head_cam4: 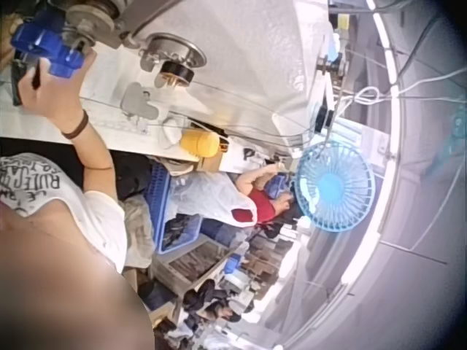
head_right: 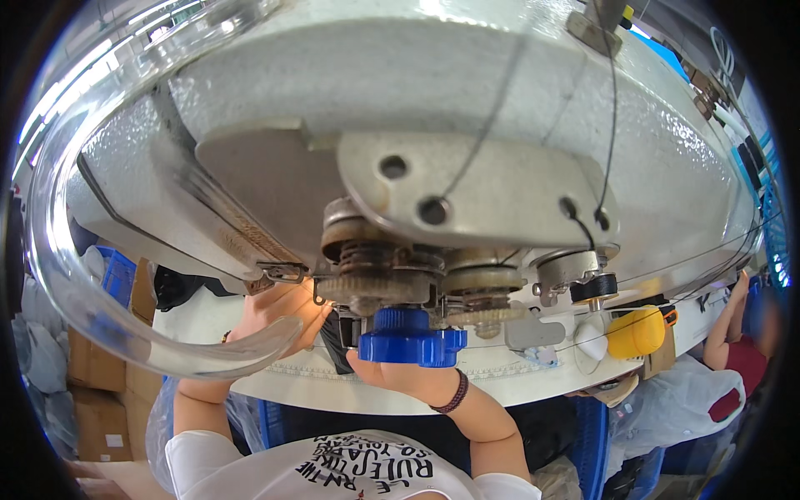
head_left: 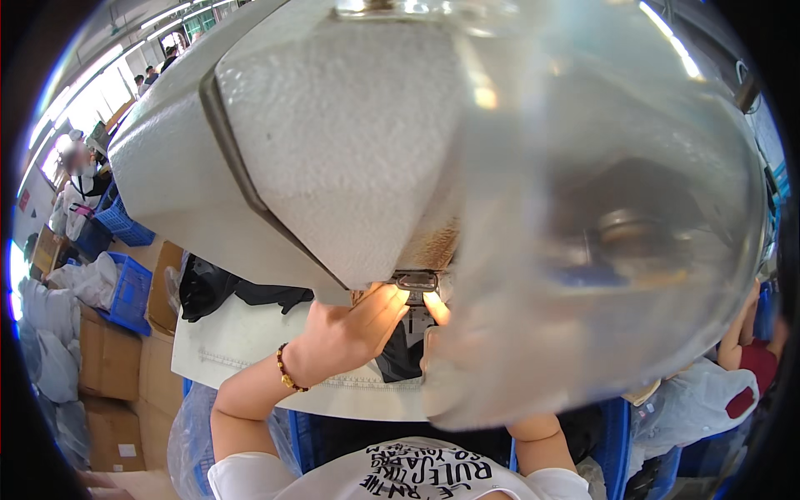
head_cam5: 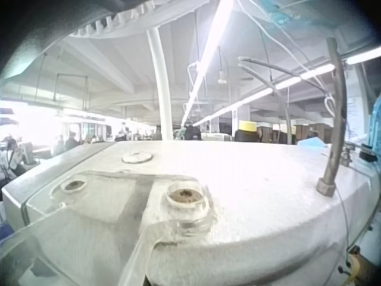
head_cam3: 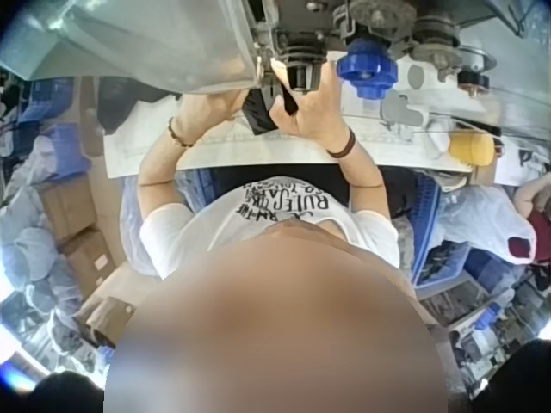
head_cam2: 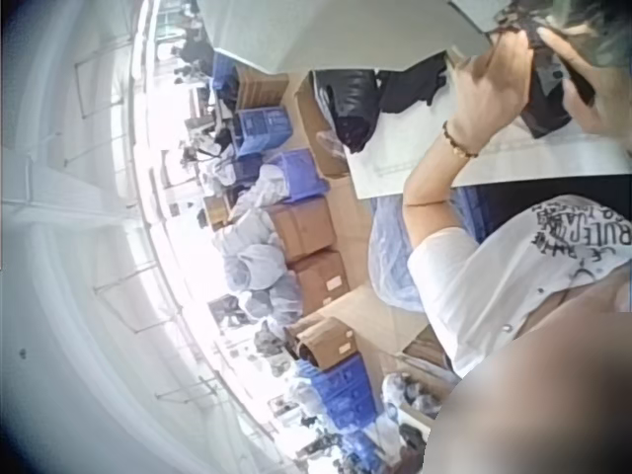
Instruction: The recorder uses an industrial sewing machine to stitch together components of black leather or synthetic shoe uppers, then adjusts machine settings and thread.
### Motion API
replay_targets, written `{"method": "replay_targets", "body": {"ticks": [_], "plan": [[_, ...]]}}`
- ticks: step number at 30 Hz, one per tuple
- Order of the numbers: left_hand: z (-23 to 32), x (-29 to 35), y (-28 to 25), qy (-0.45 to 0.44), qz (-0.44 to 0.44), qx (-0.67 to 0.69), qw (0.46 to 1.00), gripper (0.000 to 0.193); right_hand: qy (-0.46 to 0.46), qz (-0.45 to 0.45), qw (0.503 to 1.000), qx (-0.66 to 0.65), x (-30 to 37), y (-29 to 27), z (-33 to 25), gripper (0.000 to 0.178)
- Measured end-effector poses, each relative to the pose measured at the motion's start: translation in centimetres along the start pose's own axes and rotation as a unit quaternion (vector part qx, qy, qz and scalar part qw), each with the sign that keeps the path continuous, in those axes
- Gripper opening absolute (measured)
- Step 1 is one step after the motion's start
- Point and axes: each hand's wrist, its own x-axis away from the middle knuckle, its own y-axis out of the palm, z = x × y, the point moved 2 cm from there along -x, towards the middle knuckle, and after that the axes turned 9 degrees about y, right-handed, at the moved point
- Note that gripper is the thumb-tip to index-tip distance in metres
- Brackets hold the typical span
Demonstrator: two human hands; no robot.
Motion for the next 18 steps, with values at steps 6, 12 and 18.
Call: {"method": "replay_targets", "body": {"ticks": [6, 12, 18], "plan": [[-0.5, 0.3, 0.4, -0.015, -0.041, 0.005, 0.999, 0.02, 0.025, -0.064, 0.997, 0.019, -0.2, 0.7, 0.5, 0.054], [-0.6, 0.6, 0.8, -0.034, -0.053, 0.017, 0.998, 0.025, 0.007, -0.026, 0.999, -0.034, -0.7, 0.0, 0.0, 0.053], [-0.8, 0.7, 0.8, -0.03, -0.048, 0.019, 0.998, 0.027, 0.07, -0.001, 0.997, -0.031, -1.2, 0.4, 0.3, 0.026]]}}
